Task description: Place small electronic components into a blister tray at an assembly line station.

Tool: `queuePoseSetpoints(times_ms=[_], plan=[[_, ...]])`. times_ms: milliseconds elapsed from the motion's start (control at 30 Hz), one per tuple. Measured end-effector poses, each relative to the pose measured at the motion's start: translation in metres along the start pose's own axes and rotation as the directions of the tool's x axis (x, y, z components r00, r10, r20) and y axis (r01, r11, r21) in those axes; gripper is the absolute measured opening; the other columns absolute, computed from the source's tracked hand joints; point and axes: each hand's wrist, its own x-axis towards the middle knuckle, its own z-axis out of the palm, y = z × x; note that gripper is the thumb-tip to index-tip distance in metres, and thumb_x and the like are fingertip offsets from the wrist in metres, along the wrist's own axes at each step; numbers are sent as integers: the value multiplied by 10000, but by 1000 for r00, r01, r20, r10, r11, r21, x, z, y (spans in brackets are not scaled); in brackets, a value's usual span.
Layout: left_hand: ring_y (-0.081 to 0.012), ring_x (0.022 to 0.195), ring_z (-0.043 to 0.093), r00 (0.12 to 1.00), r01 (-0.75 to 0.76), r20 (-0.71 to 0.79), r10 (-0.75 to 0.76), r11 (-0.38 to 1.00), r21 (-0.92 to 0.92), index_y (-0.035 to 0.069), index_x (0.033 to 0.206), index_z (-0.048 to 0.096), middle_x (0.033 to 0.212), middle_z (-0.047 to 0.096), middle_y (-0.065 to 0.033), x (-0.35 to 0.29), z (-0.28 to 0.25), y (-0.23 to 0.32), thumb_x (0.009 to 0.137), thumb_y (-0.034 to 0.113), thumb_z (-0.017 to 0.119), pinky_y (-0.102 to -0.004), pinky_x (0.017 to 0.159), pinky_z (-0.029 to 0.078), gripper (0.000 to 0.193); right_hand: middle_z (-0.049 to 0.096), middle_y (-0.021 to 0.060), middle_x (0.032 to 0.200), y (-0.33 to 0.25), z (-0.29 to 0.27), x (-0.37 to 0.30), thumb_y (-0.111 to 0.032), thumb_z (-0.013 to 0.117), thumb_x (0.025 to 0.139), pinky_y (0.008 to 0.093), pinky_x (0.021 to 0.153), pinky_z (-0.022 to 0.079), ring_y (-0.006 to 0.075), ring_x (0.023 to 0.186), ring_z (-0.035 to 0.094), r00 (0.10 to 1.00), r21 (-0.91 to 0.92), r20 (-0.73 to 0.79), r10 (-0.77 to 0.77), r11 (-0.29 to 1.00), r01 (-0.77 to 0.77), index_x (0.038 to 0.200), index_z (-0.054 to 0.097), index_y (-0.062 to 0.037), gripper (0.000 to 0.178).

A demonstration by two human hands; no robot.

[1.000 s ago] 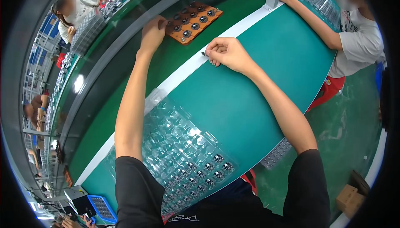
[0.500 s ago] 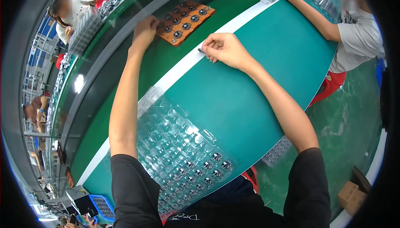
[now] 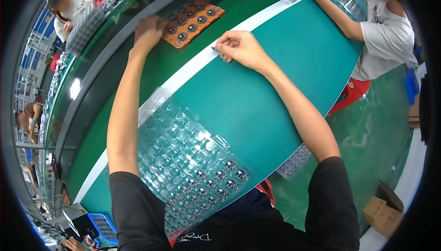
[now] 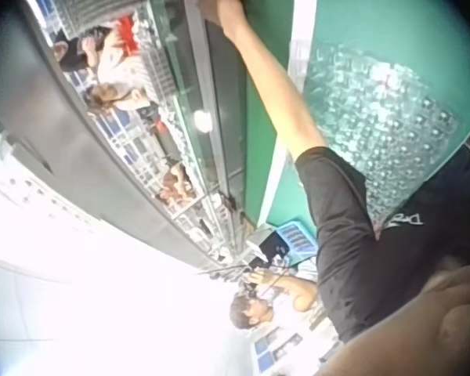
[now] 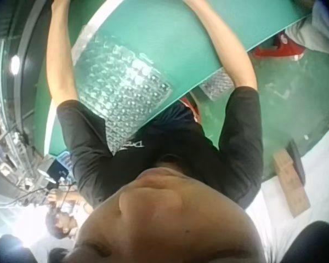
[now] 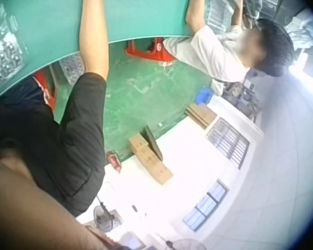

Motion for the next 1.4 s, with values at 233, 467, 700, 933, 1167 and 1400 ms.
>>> queuePoseSetpoints(times_ms=[233,467,700,933,1167,1400], plan=[[-302,954,612,977,-29,-213,-13,981,-193,3,1098,639,1029,641,-158,-114,-76,-58,1000,276,576,-371,852,473,297,671,67,761,-5,1,1,-105,660,931,244,599,531,109,664,637,1000,38,4,-18,999,18,964,677,51,160],[-81,623,438,852,476,11,-523,766,-431,11,963,622,674,494,-12,-304,-148,-104,1044,269,519,-263,566,349,289,694,100,803,-7,5,0,-116,669,940,263,626,550,142,667,662,998,21,33,54,998,-54,1029,678,58,196],[-65,626,364,736,472,-184,-652,688,-551,18,913,604,669,420,20,-369,-136,-130,1057,260,488,-259,560,285,304,714,121,866,-60,50,80,-165,652,964,290,771,594,190,782,718,990,-106,88,-108,987,118,1019,678,73,245],[-71,602,367,754,483,-129,-644,677,-556,24,944,627,642,419,12,-369,-133,-129,1051,244,490,-263,546,287,280,713,149,765,-45,93,175,-125,719,842,318,684,540,210,717,699,937,-758,184,-298,564,328,902,718,50,185],[-91,584,395,773,458,-144,-618,701,-547,21,954,626,636,435,-14,-367,-131,-126,1040,218,497,-278,538,310,251,712,163,771,-37,102,205,-105,719,833,347,657,526,239,689,688,924,-794,324,-205,472,383,882,729,28,142],[-142,593,474,776,464,-150,-612,716,-521,-2,953,615,703,573,-71,-362,-133,-123,1019,199,543,-302,566,397,224,714,147,738,-42,116,208,-77,672,880,331,612,525,207,636,686,943,-802,309,-119,501,326,914,731,40,135]])
